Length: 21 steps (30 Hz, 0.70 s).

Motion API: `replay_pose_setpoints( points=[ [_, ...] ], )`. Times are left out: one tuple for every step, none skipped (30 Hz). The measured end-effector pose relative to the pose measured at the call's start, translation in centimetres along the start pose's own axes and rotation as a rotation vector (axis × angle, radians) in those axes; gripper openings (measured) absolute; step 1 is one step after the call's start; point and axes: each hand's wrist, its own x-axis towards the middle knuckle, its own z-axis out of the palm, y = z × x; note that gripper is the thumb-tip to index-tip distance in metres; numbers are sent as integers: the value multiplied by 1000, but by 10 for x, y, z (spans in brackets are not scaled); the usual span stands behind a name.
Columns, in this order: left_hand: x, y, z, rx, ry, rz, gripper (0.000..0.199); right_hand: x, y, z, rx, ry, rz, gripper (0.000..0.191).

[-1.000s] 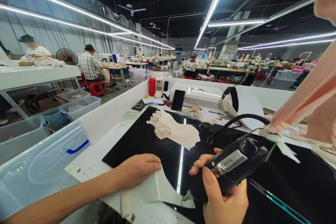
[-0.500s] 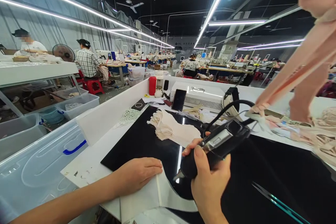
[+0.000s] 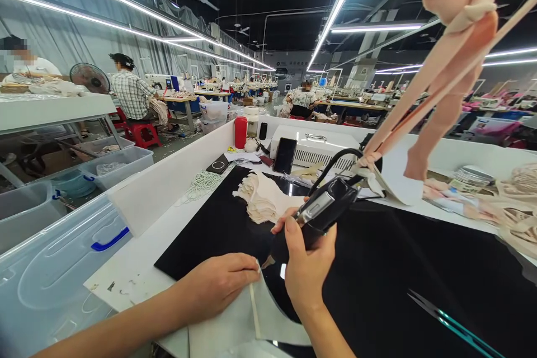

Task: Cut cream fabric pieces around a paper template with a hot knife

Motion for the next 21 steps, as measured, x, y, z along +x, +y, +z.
replay_pose_setpoints(
  points=[
    [0,0,0,3,6,-2,29,0,0,0,2,-1,2,45],
    [0,0,1,5,11,-3,29,0,0,0,1,-2,2,45],
    [-1,0,1,6,15,-1,29,-1,0,0,-2,-2,1,46],
    [-1,-1,2,7,18,2,29,-1,0,0,-7,-3,-2,48],
    [-1,-1,2,7,18,5,29,-1,0,0,-13,-4,-4,48],
    [-1,-1,2,7,19,7,29,-1,0,0,-18,-4,-5,49],
    [-1,-2,2,6,18,8,29,-2,0,0,-21,-2,-5,48],
    [-1,-2,1,4,17,8,29,-2,0,0,-22,0,-4,47],
    [-1,-1,1,3,16,8,29,-3,0,0,-23,2,-3,45],
    [-1,-1,0,2,13,7,29,-4,1,0,-26,3,-4,44],
    [0,0,0,0,10,6,29,-4,1,0,-30,3,-9,42],
    [0,0,-1,-2,6,4,29,-5,1,0,-36,-1,-12,39],
    [0,1,-2,-4,2,3,30,-5,1,0,-41,-8,-15,37],
    [0,1,-2,-5,1,1,30,-5,1,1,-46,-17,-14,35],
    [0,1,-3,-7,3,1,30,-5,0,1,-49,-22,-13,34],
    [0,1,-3,-9,7,3,30,-5,-2,1,-50,-21,-9,34],
    [0,1,-2,-10,12,7,30,-5,-3,1,-47,-13,-6,34],
    [-1,0,-2,-8,21,10,29,-5,-5,0,-43,3,-5,36],
    [-1,0,-1,-6,27,14,29,-5,-7,0,-36,22,-5,37],
    [-1,-1,0,-4,28,14,30,-6,-9,0,-28,40,-4,38],
    [-2,-1,0,-1,26,12,30,-6,-11,-1,-19,53,-2,39]
  ],
)
